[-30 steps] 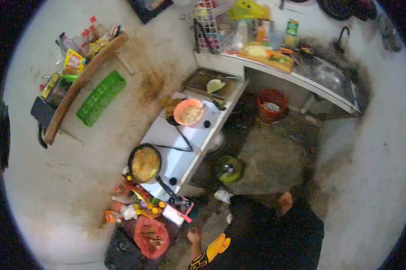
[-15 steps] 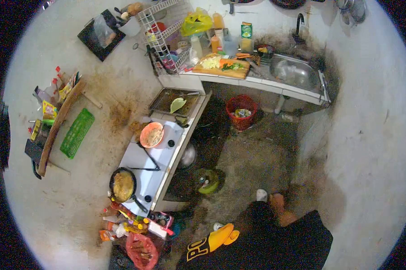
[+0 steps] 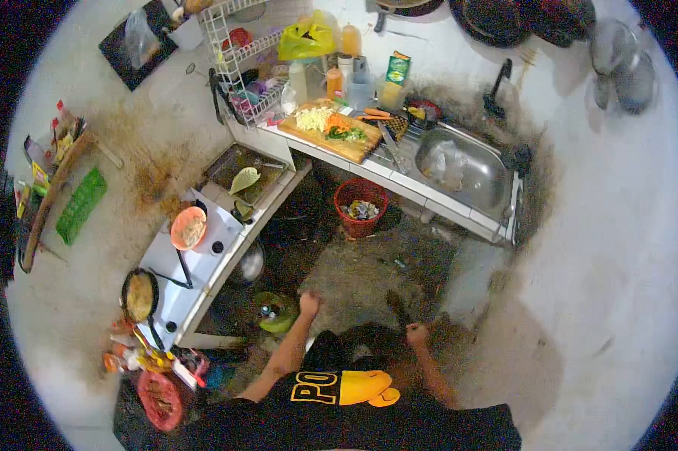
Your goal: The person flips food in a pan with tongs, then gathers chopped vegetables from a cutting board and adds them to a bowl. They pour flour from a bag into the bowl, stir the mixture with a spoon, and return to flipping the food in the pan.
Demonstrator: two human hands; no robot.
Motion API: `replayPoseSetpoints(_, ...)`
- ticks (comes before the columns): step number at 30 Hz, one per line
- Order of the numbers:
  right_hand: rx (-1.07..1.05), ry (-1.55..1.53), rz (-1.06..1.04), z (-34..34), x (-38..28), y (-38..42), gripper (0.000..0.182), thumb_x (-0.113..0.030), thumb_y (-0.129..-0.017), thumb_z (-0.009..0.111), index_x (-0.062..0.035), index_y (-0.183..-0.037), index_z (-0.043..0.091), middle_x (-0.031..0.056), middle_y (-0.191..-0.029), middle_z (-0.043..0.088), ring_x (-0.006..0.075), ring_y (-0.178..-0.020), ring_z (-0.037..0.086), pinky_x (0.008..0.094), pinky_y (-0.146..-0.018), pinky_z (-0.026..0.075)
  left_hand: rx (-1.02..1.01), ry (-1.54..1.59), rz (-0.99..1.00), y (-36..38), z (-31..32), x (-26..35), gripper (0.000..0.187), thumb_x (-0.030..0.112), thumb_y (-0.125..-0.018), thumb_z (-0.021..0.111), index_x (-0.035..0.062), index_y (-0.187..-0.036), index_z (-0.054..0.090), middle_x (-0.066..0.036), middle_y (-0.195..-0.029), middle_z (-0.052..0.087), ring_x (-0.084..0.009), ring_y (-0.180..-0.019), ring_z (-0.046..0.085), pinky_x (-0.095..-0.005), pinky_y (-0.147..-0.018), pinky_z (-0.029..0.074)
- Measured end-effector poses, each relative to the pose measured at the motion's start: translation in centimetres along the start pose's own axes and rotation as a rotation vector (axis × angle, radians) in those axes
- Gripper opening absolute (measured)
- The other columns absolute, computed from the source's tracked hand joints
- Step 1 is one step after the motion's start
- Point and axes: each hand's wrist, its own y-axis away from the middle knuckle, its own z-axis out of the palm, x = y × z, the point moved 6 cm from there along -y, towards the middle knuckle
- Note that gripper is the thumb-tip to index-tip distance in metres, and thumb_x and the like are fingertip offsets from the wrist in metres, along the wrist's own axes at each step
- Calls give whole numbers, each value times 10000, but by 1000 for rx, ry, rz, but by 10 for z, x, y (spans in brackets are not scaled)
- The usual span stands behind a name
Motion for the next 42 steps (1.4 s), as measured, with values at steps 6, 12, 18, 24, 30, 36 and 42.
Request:
replayPoseSetpoints(6,33,-458,-63,-3,-79,-74,100,-52,-843,571,-2,-890,644,51,-684,620,110,-595,586,267,-509,471,-234,256,288,-28,90,109,268,160,-823,525,3,-1030,595,-162,-828,654,-250,-764,638,-341,-690,482)
replayPoseSetpoints(12,2,-577,-79,-46,-208,-189,143,4,-838,547,-9,-959,621,19,-730,601,84,-586,554,213,-500,433,-424,170,54,-115,71,62,305,224,-803,572,32,-1038,602,-151,-851,646,-236,-793,634,-343,-690,473)
replayPoseSetpoints(18,135,-466,-214,-79,-318,-322,216,23,-771,589,-16,-982,614,-11,-698,567,64,-577,494,211,-532,406,-144,88,134,-260,-37,103,424,216,-714,672,18,-1075,570,-136,-886,622,-232,-794,604,-339,-721,462)
replayPoseSetpoints(24,52,-219,-483,-68,-510,-442,351,-71,-720,686,-55,-1055,584,113,-833,606,232,-773,599,328,-711,481,125,73,491,-379,-114,252,623,108,-651,747,51,-1209,476,-158,-1079,525,-287,-933,554,-370,-802,460)
replayPoseSetpoints(30,-95,19,-785,-19,-649,-530,514,-69,-620,730,-72,-1105,562,189,-1041,532,345,-1011,526,401,-836,449,234,-206,700,-433,-137,407,653,62,-596,742,75,-1199,492,-194,-1147,484,-369,-1070,471,-418,-901,411)
replayPoseSetpoints(36,-247,263,-875,54,-681,-586,581,-98,-590,767,-123,-1137,573,196,-1048,504,360,-988,526,405,-858,444,174,-567,675,-486,-103,427,641,106,-575,777,140,-1166,530,-135,-1161,497,-365,-1067,493,-417,-886,444)
replayPoseSetpoints(42,-315,427,-838,79,-676,-602,586,-109,-543,800,-101,-1098,613,189,-1021,541,358,-988,533,407,-842,450,55,-676,592,-504,-99,427,527,125,-593,757,144,-1089,580,-117,-1071,528,-371,-1046,492,-403,-835,486)
